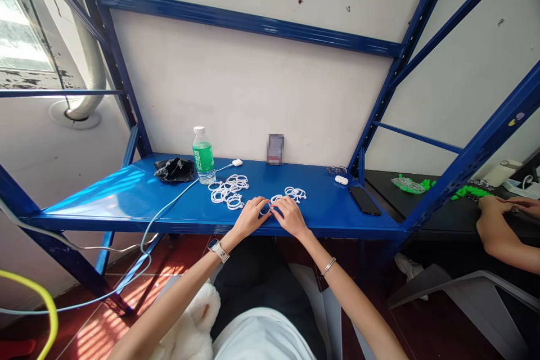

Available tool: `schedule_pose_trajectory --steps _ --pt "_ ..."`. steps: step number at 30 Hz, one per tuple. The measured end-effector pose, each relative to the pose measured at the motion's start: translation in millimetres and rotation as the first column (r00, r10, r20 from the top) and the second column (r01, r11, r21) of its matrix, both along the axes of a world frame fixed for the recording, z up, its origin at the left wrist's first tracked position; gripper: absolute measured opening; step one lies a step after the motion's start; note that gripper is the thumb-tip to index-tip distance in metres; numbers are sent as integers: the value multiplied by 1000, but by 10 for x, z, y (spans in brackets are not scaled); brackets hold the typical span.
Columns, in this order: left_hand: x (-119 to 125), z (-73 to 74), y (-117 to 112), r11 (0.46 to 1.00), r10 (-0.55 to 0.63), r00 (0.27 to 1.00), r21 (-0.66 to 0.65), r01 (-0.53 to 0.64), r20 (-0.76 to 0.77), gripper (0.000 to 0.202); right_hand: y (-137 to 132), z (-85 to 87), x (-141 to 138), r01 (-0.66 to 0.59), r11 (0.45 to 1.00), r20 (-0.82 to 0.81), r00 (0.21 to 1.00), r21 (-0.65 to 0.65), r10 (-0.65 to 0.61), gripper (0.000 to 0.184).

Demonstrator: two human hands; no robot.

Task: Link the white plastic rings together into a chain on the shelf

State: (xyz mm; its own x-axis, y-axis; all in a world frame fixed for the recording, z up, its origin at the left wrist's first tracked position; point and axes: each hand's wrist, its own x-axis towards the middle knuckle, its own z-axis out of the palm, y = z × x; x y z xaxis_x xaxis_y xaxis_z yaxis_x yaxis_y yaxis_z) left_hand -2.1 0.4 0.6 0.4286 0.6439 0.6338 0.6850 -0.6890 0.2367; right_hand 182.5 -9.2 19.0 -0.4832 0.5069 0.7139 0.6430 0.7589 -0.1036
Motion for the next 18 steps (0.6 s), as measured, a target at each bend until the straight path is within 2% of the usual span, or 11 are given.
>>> schedule_pose_trajectory --steps 18 --pt "17 28 -31 1000 -13 999 12 13 -30 26 53 -62 20 -44 999 -60 997 -8 43 17"
